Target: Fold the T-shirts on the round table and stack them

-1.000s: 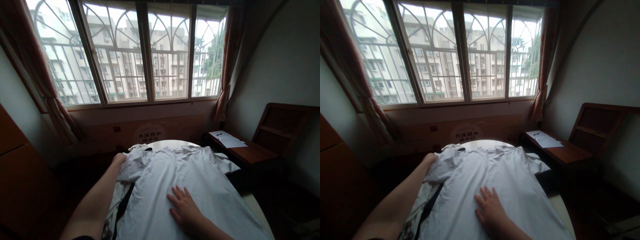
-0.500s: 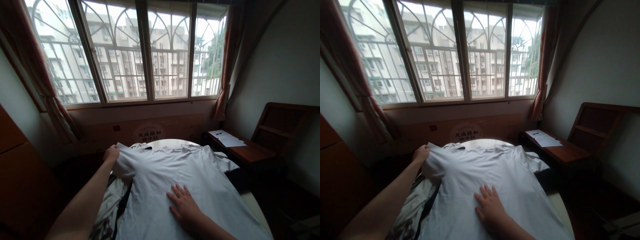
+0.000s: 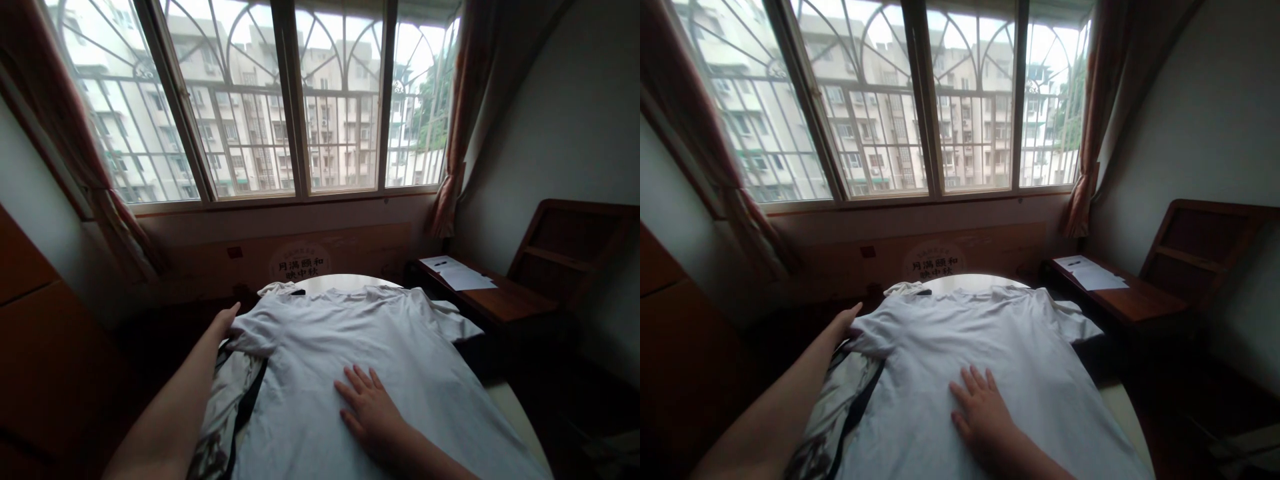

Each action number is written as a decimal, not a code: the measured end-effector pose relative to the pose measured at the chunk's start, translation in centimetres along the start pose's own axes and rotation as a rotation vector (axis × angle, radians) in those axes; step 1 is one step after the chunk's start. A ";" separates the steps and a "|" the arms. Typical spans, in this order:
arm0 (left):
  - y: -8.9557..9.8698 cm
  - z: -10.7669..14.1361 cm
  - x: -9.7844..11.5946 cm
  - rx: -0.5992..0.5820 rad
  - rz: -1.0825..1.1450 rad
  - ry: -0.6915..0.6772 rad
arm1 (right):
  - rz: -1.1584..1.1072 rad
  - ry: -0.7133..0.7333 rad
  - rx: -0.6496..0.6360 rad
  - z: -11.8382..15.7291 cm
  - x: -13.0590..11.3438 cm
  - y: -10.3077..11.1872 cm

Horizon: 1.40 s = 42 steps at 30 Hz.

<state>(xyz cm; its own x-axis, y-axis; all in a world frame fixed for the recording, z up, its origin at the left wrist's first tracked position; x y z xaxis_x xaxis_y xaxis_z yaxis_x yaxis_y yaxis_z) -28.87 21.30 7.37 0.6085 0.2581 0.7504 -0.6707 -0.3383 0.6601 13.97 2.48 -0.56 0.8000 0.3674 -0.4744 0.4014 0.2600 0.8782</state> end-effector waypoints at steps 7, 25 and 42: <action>1.5 4.0 0.2 -0.283 0.246 -0.110 | 0.049 -0.012 -0.028 0.2 -0.3 0.1; 2.3 6.1 0.1 -0.244 -0.123 -0.134 | 0.083 -0.024 -0.046 0.7 -1.1 0.7; -10.1 6.7 6.5 -0.027 -0.829 -0.420 | 0.035 0.007 -0.001 0.1 -0.2 -0.1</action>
<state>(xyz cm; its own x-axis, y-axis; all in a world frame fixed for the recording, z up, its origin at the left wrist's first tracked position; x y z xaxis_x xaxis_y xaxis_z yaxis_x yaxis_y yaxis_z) -15.26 20.31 5.40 0.9979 0.0571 -0.0317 0.0410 -0.1694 0.9847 13.88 2.29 -0.54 0.8103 0.3828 -0.4436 0.3726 0.2476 0.8944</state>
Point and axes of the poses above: each hand's wrist, its own z-axis away from the middle knuckle, its own y-axis out of the back of the hand, x = y × z, the point moved 5 cm from there along -z, towards the middle knuckle, and after that the axes turned 6 degrees about -y, right-handed, at the moved point
